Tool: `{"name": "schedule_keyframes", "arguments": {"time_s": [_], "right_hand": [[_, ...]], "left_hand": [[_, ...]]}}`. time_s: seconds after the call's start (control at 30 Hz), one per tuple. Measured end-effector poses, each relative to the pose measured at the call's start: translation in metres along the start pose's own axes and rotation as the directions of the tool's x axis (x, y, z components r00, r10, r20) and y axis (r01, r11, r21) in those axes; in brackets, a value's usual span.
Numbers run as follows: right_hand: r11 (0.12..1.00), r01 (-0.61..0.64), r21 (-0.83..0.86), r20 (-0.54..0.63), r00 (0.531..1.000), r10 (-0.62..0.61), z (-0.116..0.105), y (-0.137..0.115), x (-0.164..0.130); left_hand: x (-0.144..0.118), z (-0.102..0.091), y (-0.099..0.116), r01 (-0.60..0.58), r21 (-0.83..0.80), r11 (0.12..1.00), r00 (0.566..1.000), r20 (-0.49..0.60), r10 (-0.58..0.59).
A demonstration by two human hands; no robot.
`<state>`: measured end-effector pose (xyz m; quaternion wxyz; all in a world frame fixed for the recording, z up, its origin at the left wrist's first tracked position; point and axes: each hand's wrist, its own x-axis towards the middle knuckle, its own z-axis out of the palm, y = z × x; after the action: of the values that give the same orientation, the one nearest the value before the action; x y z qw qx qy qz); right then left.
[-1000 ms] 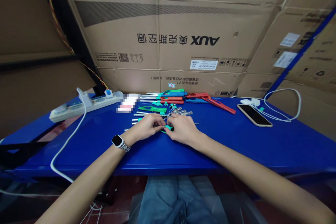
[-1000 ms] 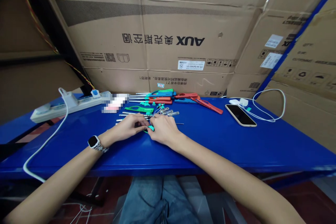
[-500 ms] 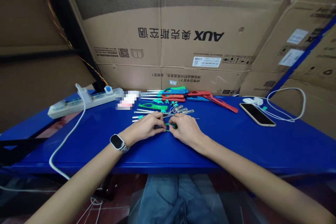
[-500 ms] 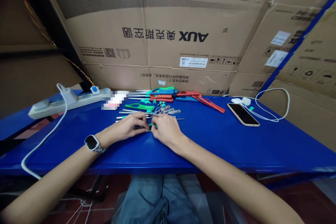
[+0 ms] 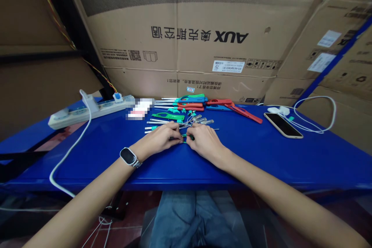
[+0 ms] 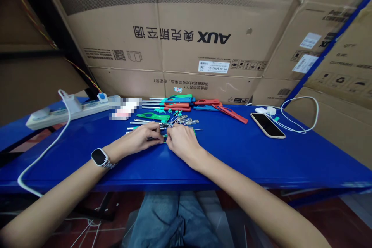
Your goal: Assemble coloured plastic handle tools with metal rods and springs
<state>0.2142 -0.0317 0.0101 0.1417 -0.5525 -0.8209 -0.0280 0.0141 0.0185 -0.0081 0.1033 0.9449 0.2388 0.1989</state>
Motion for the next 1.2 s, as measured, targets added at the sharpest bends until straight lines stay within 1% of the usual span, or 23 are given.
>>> {"name": "schedule_keyframes", "arguments": {"time_s": [0.3, 0.53, 0.7, 0.8, 0.97, 1.1, 1.2], "right_hand": [[0.996, 0.005, -0.092, 0.068, 0.998, 0.001, -0.008, -0.005, -0.001], [0.996, 0.011, -0.086, 0.096, 0.995, -0.003, -0.01, -0.007, 0.0], [0.997, 0.015, -0.079, 0.125, 0.992, -0.005, -0.012, -0.005, 0.001], [0.999, 0.015, -0.053, 0.111, 0.994, -0.009, -0.012, -0.003, 0.001], [1.0, 0.02, -0.007, 0.041, 0.999, -0.02, -0.014, 0.0, 0.003], [0.999, 0.034, -0.017, 0.068, 0.997, -0.032, -0.012, 0.001, 0.004], [1.0, 0.016, -0.006, 0.075, 0.997, -0.016, -0.007, 0.002, 0.004]], "left_hand": [[0.001, 0.001, -0.001, -0.042, 0.044, 0.998, 0.999, 0.004, 0.042], [0.003, -0.001, 0.003, -0.075, 0.121, 0.99, 0.997, 0.01, 0.074], [0.004, 0.001, 0.001, -0.108, 0.126, 0.986, 0.994, -0.001, 0.109], [0.003, 0.0, 0.0, -0.111, 0.129, 0.985, 0.994, -0.006, 0.112], [0.004, -0.003, 0.001, -0.131, 0.135, 0.982, 0.991, -0.007, 0.133], [0.003, -0.001, 0.002, -0.127, 0.124, 0.984, 0.991, -0.017, 0.13], [0.003, 0.001, 0.001, -0.123, 0.127, 0.984, 0.992, -0.01, 0.125]]}}
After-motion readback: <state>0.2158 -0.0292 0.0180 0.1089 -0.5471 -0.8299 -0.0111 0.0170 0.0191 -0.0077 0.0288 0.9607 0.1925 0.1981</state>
